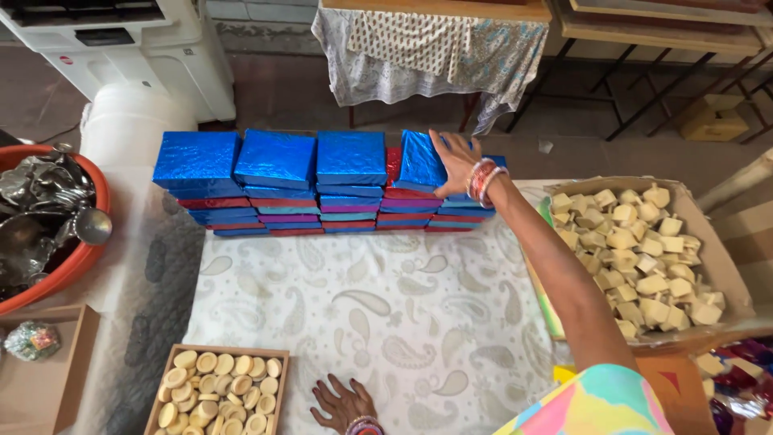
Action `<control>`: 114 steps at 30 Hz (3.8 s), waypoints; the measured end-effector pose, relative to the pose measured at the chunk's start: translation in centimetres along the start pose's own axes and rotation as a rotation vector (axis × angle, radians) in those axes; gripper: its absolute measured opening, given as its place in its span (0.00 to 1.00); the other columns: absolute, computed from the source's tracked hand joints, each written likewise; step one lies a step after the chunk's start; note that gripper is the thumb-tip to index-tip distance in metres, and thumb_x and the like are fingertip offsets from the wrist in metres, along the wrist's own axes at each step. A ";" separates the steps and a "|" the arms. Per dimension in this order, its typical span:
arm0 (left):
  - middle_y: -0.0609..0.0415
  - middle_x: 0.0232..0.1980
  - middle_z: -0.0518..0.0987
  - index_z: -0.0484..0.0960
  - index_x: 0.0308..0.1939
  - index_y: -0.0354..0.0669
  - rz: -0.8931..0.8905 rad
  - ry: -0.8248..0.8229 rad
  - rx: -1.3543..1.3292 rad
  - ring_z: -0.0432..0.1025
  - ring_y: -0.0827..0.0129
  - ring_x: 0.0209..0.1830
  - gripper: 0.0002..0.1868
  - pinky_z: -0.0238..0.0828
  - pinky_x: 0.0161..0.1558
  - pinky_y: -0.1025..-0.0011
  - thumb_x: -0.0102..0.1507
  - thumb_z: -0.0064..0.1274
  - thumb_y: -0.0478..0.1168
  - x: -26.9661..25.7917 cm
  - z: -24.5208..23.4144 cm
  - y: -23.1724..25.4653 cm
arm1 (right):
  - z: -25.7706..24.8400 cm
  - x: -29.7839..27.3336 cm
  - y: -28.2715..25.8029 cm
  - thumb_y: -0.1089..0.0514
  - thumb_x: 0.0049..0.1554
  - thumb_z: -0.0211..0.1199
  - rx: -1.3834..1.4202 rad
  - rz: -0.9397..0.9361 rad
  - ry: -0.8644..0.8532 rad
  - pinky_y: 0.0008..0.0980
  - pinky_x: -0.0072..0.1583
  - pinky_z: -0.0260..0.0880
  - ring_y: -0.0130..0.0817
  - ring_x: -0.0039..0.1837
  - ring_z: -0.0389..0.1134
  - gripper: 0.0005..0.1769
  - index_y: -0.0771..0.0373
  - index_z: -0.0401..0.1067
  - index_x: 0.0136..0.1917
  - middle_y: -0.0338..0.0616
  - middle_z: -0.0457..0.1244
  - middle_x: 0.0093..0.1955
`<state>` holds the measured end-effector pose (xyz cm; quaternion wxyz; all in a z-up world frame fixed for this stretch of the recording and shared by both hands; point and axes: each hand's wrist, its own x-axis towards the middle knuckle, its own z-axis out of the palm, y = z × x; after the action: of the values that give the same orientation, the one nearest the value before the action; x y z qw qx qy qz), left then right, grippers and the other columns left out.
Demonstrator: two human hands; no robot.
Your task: Wrapping small wooden items in white paper and organizing blue and red gift boxes on a table.
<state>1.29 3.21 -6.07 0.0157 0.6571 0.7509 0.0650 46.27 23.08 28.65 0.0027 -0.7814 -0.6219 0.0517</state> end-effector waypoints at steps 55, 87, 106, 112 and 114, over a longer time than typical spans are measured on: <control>0.40 0.82 0.53 0.62 0.76 0.42 0.107 -0.064 -0.187 0.41 0.52 0.84 0.35 0.29 0.76 0.41 0.69 0.39 0.57 0.4 -1.6 -2.2 | 41.0 -52.5 -18.5 0.39 0.60 0.54 0.056 -0.070 0.187 0.58 0.75 0.38 0.49 0.81 0.41 0.40 0.49 0.50 0.80 0.49 0.42 0.82; 0.31 0.74 0.69 0.70 0.69 0.23 0.591 -0.699 -2.500 0.62 0.49 0.78 0.41 0.48 0.82 0.56 0.75 0.25 0.61 -6.6 -33.4 4.1 | 10.0 -39.4 -25.7 0.46 0.74 0.43 2.622 -0.277 0.659 0.48 0.78 0.61 0.51 0.71 0.67 0.28 0.74 0.73 0.64 0.59 0.67 0.67; 0.37 0.87 0.43 0.42 0.84 0.40 0.917 -0.398 -2.048 0.38 0.49 0.90 0.61 0.26 0.87 0.50 0.64 0.20 0.84 -8.8 -38.5 4.4 | 2.3 -43.9 -29.6 0.31 0.73 0.33 2.476 -0.469 0.535 0.51 0.84 0.43 0.48 0.84 0.49 0.40 0.64 0.53 0.82 0.56 0.53 0.81; 0.38 0.88 0.39 0.30 0.84 0.45 0.655 -0.222 -2.179 0.36 0.48 0.90 0.61 0.24 0.87 0.50 0.64 0.25 0.83 -7.9 -40.3 6.0 | 5.2 -43.4 -29.1 0.23 0.67 0.24 1.538 -0.428 0.580 0.50 0.85 0.31 0.45 0.89 0.38 0.49 0.61 0.41 0.84 0.52 0.38 0.88; 0.38 0.87 0.42 0.32 0.84 0.45 0.666 -0.385 -2.356 0.38 0.48 0.89 0.58 0.28 0.86 0.49 0.65 0.27 0.80 -8.5 -40.2 6.1 | 3.4 -41.1 -28.4 0.23 0.67 0.27 1.505 -0.381 0.754 0.49 0.86 0.31 0.45 0.89 0.38 0.50 0.62 0.42 0.84 0.53 0.38 0.88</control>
<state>4.03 -7.56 33.99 0.6894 0.4003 0.0167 0.6035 9.34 -10.62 30.39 0.7345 -0.4190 -0.5005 0.1857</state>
